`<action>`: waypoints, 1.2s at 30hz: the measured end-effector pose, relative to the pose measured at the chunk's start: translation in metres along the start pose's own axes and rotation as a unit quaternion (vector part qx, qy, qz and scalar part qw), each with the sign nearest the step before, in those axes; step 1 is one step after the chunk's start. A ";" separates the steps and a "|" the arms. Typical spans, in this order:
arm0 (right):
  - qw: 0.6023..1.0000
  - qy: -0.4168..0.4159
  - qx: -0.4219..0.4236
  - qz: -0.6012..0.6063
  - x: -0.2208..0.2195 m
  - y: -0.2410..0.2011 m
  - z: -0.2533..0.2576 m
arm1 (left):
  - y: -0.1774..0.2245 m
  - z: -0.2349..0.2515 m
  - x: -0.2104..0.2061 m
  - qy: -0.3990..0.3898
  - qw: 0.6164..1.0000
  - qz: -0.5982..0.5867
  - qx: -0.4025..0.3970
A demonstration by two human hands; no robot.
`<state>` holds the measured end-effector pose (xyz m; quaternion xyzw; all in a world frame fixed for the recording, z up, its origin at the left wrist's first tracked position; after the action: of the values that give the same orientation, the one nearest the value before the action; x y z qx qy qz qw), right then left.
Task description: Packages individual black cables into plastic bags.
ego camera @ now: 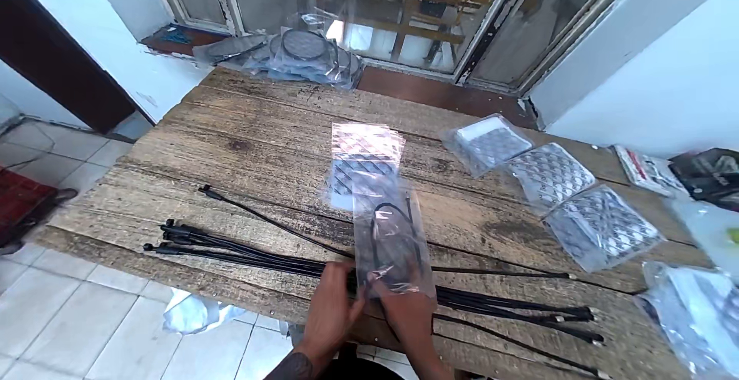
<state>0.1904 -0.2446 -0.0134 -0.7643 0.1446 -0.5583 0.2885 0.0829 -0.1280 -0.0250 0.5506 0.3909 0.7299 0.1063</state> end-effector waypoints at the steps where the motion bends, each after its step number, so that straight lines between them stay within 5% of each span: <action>1: 1.000 0.016 0.010 -0.008 -0.006 -0.001 -0.002 | -0.012 -0.004 -0.008 -0.092 0.989 -0.048 0.102; 2: 0.998 0.033 0.036 -0.031 -0.013 -0.002 -0.003 | -0.014 -0.010 -0.017 -0.176 0.969 -0.098 0.146; 5: 0.991 0.016 0.081 -0.108 -0.032 -0.008 0.012 | 0.000 -0.028 -0.033 -0.327 0.926 -0.173 0.075; 11: 0.916 -0.108 0.382 -0.051 -0.043 0.016 -0.002 | -0.063 -0.047 -0.008 -0.230 0.935 -0.216 0.160; 14: 0.835 -0.095 0.524 -0.138 -0.048 0.029 -0.022 | -0.077 -0.057 -0.003 -0.223 0.930 -0.220 0.194; 16: 0.818 -0.071 0.544 -0.173 -0.050 0.025 -0.025 | -0.075 -0.060 -0.004 -0.234 0.931 -0.198 0.201; 20: 0.869 -0.025 0.465 -0.168 -0.055 -0.002 -0.023 | -0.069 -0.063 -0.006 -0.226 0.937 -0.202 0.174; 23: 0.876 -0.079 0.454 -0.145 -0.061 0.000 -0.020 | -0.078 -0.065 0.001 -0.232 0.920 -0.247 0.200; 26: 0.840 -0.159 0.512 -0.083 -0.042 0.019 -0.032 | -0.079 -0.066 0.011 -0.272 0.812 -0.459 0.238; 28: 0.849 -0.108 0.517 -0.024 -0.010 0.026 -0.036 | -0.071 -0.052 0.007 -0.208 0.758 -0.545 0.293; 31: 0.934 0.029 0.355 -0.021 0.031 0.039 -0.005 | -0.064 -0.032 -0.006 -0.030 0.758 -0.521 0.391; 33: 0.983 -0.063 0.174 0.006 0.034 0.045 0.028 | -0.060 -0.027 0.003 -0.017 0.746 -0.536 0.395; 36: 0.944 -0.285 0.021 0.166 0.004 0.030 0.050 | -0.052 -0.026 0.026 -0.068 0.749 -0.546 0.369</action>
<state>0.2414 -0.2573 -0.0388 -0.8503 0.1694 -0.2644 0.4224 0.0356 -0.0893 -0.0446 0.2884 0.8553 0.3071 0.3016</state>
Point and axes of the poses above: each hand's wrist, its own z-axis towards the middle knuckle, its own x-axis out of the back of the hand, y = z × x, the point moved 4 cm from there along z, towards the middle knuckle, and after that the axes turned 4 degrees about -y, right-handed, at the moved point
